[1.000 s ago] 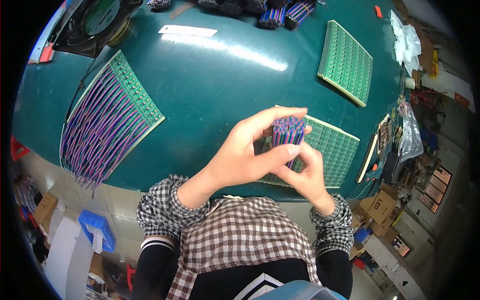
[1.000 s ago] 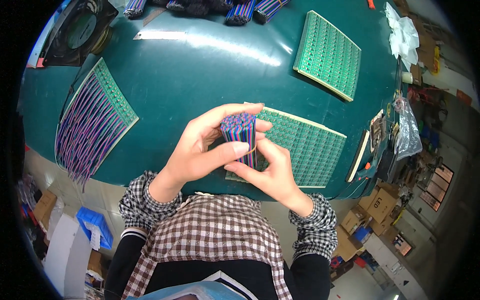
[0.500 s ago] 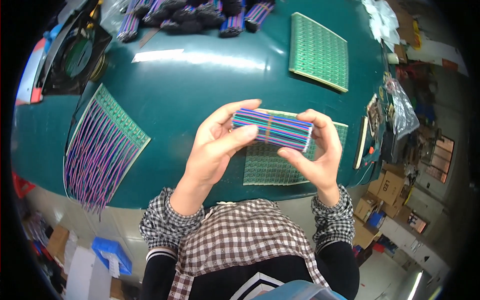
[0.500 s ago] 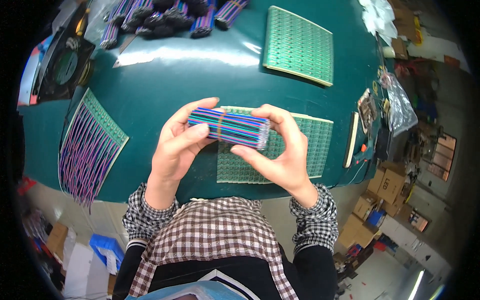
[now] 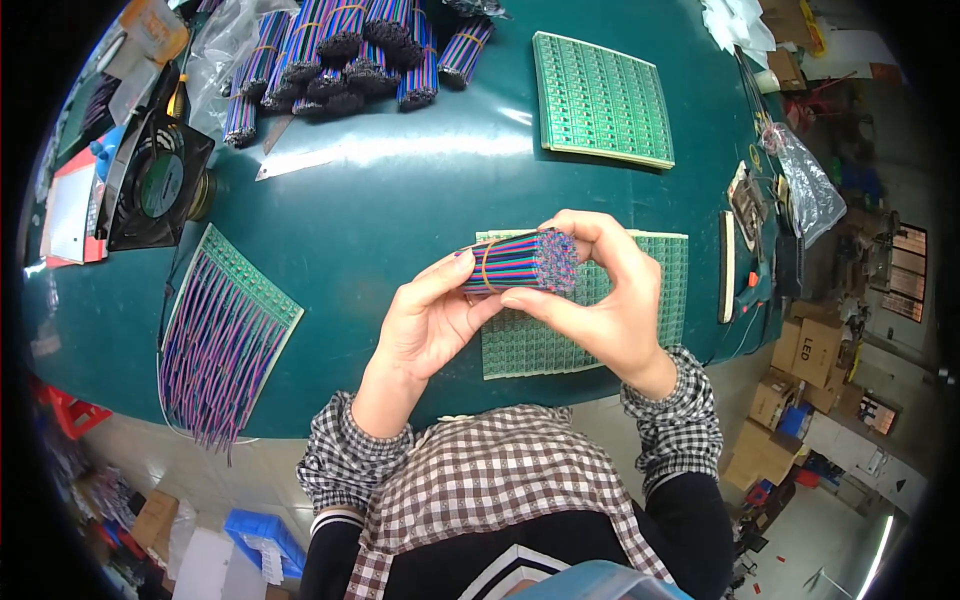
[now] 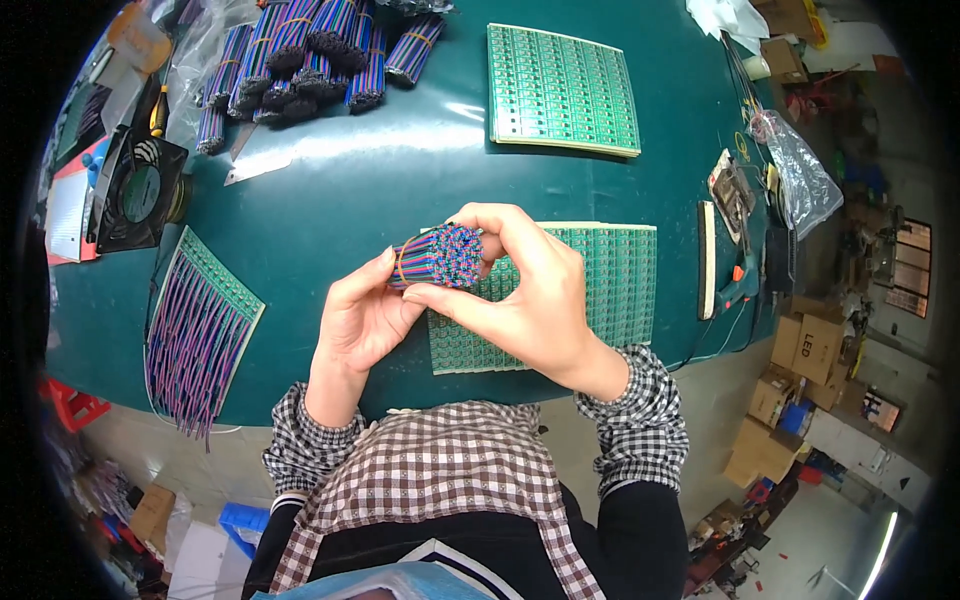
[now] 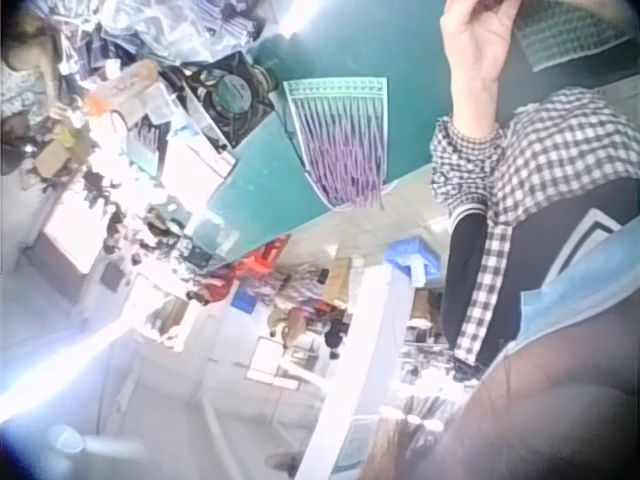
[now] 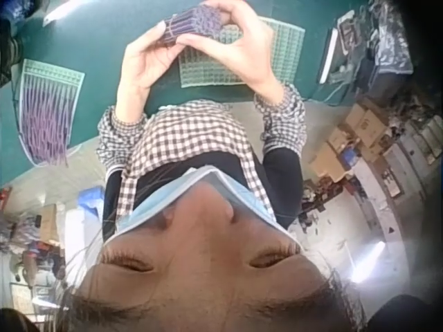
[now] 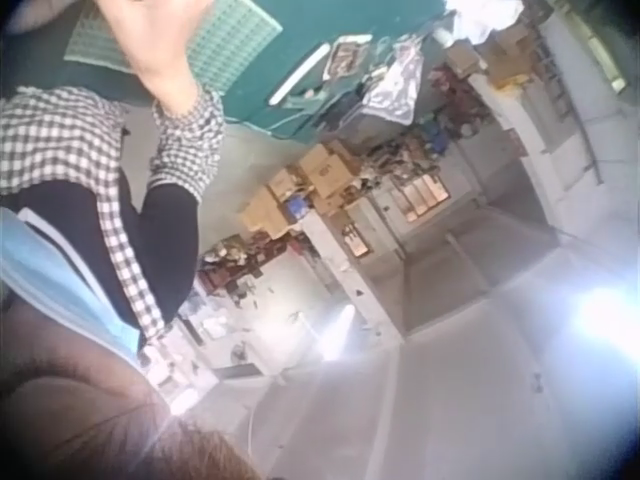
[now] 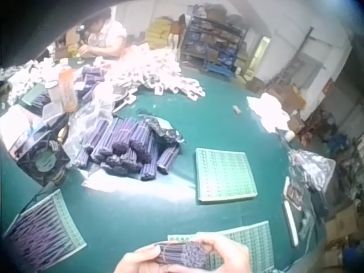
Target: The person assembles electronic circuit board components by hand, sorting multicolored wires and rubber bands, and using a soldering iron.
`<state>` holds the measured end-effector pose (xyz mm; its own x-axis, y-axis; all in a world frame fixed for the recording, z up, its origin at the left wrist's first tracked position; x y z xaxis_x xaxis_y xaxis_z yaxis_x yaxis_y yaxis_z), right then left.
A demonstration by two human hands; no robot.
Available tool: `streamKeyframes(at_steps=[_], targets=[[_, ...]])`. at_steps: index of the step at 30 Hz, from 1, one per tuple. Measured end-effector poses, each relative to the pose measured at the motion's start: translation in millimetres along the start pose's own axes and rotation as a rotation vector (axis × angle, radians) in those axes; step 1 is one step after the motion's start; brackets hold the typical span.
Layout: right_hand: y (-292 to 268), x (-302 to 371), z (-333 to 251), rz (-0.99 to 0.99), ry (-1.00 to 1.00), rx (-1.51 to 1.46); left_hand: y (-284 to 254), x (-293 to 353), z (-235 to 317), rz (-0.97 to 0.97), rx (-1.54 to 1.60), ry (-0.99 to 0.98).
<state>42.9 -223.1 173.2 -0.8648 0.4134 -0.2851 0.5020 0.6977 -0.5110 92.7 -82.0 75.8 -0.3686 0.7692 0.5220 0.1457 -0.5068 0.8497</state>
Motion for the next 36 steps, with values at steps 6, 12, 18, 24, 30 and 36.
streamKeyframes(at_steps=[6, 12, 18, 24, 30, 36], targets=[[1.8, -0.5, 8.5, -0.005, 0.159, -0.117, -4.6, 0.4, -2.3, 0.069, 0.036, -0.012], [-1.8, -2.6, 11.2, -0.03, 0.239, -0.142, -4.3, 0.0, -3.1, 0.064, 0.027, -0.012], [-1.9, -4.5, 14.6, -0.069, 0.24, -0.169, -0.2, 3.3, 0.6, 0.069, -0.061, 0.083], [-4.5, 16.6, 37.1, -0.208, 0.581, -0.478, 19.9, 19.6, 11.1, 0.117, -0.504, 0.678], [5.0, 35.7, 47.2, -0.267, 0.895, -0.77, 20.3, 27.6, 13.4, 0.049, -0.702, 0.837], [7.5, 40.5, 45.8, -0.317, 0.954, -0.758, 18.6, 28.2, 13.6, 0.069, -0.731, 0.843]])
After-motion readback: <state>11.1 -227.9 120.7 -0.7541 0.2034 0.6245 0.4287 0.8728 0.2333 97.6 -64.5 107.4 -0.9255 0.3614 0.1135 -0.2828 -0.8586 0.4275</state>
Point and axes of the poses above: each hand's wrist, its own x-axis away from the middle knuckle, its own y-axis out of the palm, z = x × y, the point moved 3 cm from there along -x, towards the middle knuckle, and after that the axes turned 11 degrees about z, right-handed, at the moved point
